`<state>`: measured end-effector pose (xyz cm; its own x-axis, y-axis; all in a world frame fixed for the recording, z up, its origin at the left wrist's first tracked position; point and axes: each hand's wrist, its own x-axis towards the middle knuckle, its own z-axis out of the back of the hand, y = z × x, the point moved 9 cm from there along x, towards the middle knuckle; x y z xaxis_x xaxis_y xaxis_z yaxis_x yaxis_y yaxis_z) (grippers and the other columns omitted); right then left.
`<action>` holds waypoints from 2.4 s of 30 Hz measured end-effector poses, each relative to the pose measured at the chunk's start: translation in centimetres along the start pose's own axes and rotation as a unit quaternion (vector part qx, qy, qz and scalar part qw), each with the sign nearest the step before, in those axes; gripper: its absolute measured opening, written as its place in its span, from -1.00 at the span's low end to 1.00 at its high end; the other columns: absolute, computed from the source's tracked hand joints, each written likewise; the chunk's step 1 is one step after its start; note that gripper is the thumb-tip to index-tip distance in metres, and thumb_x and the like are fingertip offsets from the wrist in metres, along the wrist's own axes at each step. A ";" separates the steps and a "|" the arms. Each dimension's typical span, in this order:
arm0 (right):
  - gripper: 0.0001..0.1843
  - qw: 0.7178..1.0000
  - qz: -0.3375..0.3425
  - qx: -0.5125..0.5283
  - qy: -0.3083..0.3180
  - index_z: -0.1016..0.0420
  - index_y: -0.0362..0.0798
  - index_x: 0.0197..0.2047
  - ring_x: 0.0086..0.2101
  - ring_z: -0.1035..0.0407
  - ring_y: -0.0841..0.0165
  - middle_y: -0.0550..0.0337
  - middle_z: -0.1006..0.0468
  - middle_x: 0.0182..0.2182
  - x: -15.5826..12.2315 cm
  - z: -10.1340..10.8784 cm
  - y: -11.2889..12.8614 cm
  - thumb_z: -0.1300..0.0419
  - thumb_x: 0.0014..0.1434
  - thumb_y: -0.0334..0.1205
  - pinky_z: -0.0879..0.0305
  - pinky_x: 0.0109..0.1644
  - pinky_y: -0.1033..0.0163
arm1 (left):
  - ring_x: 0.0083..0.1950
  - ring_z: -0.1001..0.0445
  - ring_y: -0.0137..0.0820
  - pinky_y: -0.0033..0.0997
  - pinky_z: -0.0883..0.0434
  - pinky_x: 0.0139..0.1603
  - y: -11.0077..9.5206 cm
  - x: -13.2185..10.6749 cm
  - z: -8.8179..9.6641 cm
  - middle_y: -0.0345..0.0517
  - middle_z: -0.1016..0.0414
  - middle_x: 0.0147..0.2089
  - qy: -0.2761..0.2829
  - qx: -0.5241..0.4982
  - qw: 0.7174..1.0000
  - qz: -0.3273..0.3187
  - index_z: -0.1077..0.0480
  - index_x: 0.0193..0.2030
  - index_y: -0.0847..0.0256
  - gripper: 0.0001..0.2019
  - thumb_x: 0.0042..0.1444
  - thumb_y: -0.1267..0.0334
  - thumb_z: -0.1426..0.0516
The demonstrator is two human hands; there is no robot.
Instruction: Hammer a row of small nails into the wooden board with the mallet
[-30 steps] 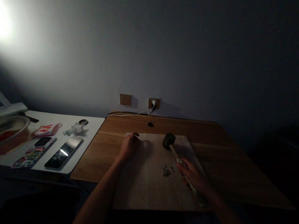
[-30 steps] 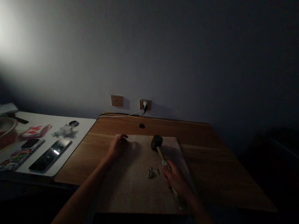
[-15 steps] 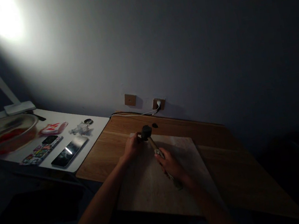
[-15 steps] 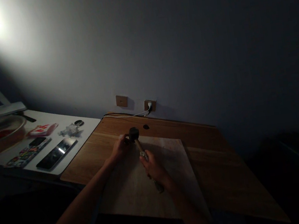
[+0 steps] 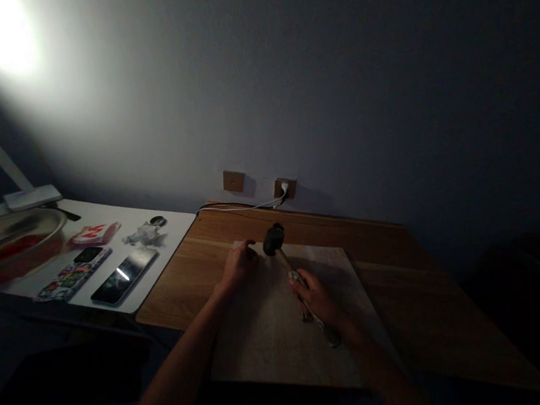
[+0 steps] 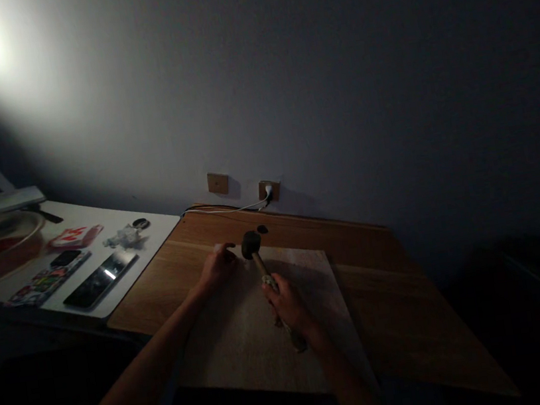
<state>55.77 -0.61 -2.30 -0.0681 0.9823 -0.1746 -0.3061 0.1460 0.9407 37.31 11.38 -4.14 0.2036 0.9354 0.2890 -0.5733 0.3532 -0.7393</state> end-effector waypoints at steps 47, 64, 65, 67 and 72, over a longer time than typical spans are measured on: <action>-0.54 0.992 -0.049 0.071 -0.097 -0.30 0.02 -0.22 -0.75 -0.08 0.55 0.49 -0.26 -0.60 -1.6 5.9 -7.1 -0.20 0.02 0.22 0.01 -0.72 0.40 | -0.10 -0.49 -0.27 -0.31 -0.39 -0.04 -9.4 -4.5 -2.3 -0.02 -0.50 -0.16 0.164 0.274 0.913 -0.254 -0.55 -0.11 0.18 -0.82 0.23 0.41 -0.14; -0.50 0.990 -0.047 0.083 -0.103 -0.30 0.01 -0.20 -0.75 -0.08 0.53 0.49 -0.27 -0.61 -1.6 5.8 -7.2 -0.20 0.01 0.24 0.03 -0.73 0.40 | -0.12 -0.57 -0.30 -0.39 -0.44 -0.04 -4.6 0.8 -0.5 -0.09 -0.66 -0.18 0.004 0.067 0.997 -0.047 -0.58 -0.20 0.18 -0.82 0.14 0.41 -0.14; -0.50 0.990 -0.048 0.083 -0.103 -0.30 0.01 -0.19 -0.75 -0.09 0.53 0.49 -0.27 -0.61 -1.6 5.8 -7.2 -0.20 0.01 0.24 0.03 -0.73 0.40 | -0.11 -0.57 -0.29 -0.39 -0.45 -0.04 -4.3 0.8 -0.4 -0.09 -0.66 -0.18 0.000 0.064 0.997 -0.046 -0.58 -0.21 0.18 -0.81 0.12 0.41 -0.14; -0.51 0.990 -0.048 0.081 -0.105 -0.30 0.01 -0.19 -0.75 -0.08 0.54 0.49 -0.27 -0.60 -1.7 5.9 -7.1 -0.20 0.02 0.24 0.02 -0.72 0.40 | -0.11 -0.57 -0.29 -0.39 -0.45 -0.04 -3.9 0.7 -0.4 -0.10 -0.66 -0.19 -0.009 0.055 0.997 -0.046 -0.57 -0.23 0.18 -0.82 0.10 0.41 -0.15; -0.55 0.991 -0.038 0.070 -0.106 -0.30 0.02 -0.26 -0.74 -0.08 0.54 0.46 -0.27 -0.59 -1.7 5.9 -6.8 -0.20 0.04 0.22 0.02 -0.72 0.39 | -0.19 -0.58 -0.33 -0.42 -0.47 -0.11 -2.5 0.9 -0.9 -0.11 -0.64 -0.23 -0.008 0.029 0.999 -0.039 -0.55 -0.25 0.19 -0.89 0.09 0.35 -0.20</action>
<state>63.60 -2.61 -6.68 0.1554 0.9681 -0.1964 -0.1670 0.2217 0.9607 39.67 11.35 -2.60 0.2372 0.9047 0.3540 -0.6010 0.4229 -0.6782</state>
